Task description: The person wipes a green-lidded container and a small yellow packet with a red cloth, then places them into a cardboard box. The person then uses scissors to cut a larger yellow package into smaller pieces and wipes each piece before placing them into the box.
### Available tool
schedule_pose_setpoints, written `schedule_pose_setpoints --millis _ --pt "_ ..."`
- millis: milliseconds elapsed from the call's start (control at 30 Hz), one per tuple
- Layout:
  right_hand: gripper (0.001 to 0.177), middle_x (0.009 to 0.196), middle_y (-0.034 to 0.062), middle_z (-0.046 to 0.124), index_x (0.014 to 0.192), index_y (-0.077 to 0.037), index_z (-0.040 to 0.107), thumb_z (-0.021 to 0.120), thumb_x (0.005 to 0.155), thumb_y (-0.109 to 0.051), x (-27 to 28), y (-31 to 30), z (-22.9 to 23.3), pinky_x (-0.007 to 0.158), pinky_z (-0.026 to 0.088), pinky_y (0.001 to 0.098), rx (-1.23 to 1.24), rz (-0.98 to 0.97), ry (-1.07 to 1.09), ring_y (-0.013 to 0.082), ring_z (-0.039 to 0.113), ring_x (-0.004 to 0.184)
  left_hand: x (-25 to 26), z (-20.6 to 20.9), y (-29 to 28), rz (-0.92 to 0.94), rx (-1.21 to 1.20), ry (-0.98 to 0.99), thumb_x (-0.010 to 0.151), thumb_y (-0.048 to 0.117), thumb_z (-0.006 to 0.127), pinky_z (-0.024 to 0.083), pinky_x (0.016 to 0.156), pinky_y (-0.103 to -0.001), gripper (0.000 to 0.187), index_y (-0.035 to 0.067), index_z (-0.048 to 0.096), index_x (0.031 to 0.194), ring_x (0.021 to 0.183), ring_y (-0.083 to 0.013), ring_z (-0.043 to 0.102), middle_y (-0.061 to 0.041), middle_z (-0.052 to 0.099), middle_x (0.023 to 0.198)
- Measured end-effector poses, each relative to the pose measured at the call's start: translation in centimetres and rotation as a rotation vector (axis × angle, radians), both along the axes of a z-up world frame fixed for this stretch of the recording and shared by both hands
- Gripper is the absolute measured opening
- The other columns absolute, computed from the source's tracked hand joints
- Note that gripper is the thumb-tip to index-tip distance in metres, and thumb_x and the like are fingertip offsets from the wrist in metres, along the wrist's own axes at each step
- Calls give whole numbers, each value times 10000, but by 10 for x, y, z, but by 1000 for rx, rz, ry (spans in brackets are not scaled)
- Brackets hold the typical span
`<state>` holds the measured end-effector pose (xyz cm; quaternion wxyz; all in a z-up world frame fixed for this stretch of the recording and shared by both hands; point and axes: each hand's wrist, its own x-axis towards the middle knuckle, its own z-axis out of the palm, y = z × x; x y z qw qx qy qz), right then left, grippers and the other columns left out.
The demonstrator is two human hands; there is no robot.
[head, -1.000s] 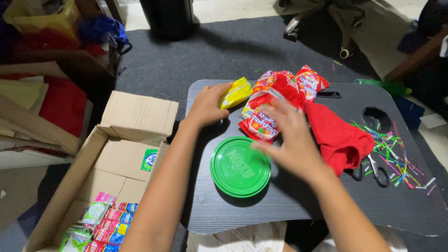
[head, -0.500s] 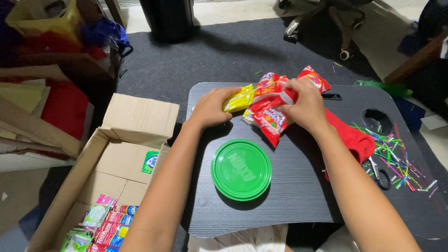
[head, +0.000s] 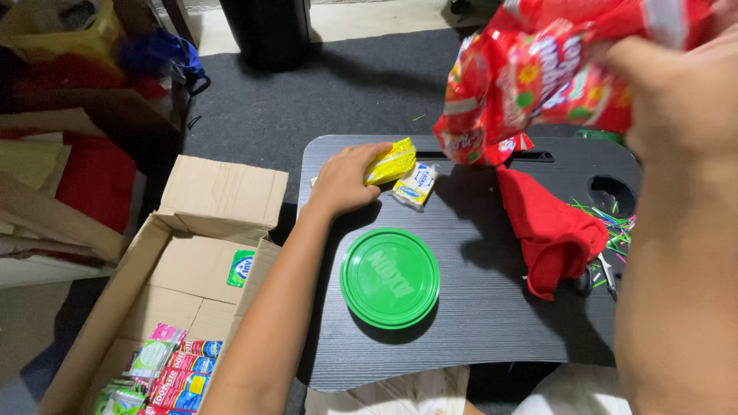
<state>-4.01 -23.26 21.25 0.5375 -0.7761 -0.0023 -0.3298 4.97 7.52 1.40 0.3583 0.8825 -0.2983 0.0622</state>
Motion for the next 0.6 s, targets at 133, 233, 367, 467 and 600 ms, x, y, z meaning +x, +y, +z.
schedule_pose_setpoints --millis 133,233,367,467,600 --pt "170 1014 147 717 1081 29 637 676 916 16 15 -18 17 866 639 346 466 262 124 212 761 917 0 1 0 0 22 -14 636 150 727 434 1083 -432 774 181 579 1395 1269 -309 565 -80 633 1387" --pt "232 1065 177 679 1149 78 567 649 943 148 24 -41 -3 940 628 368 400 371 19 248 739 971 -1 -1 -1 8 27 -9 645 151 722 432 1083 -436 768 183 577 1398 1270 -308 562 -77 629 1391" --pt "512 1122 22 670 1212 -85 609 715 771 152 58 -52 -60 862 634 306 134 323 53 139 719 1009 0 -5 0 15 42 8 670 175 700 418 1104 -436 748 178 568 1407 1284 -316 550 -76 611 1417" --pt "505 1187 76 671 1289 -84 594 764 842 78 55 -52 -120 875 584 322 49 146 209 180 678 1058 2 -4 4 -16 -55 -102 732 205 725 285 1196 -485 709 150 584 1425 1417 -341 473 -101 572 1495" --pt "810 1266 277 617 1478 17 419 869 819 -126 15 -69 -155 931 482 424 -445 -263 278 351 620 1134 -26 6 27 -122 -571 403 850 412 702 289 1266 -425 769 143 484 1536 1524 -296 423 -109 489 1593"
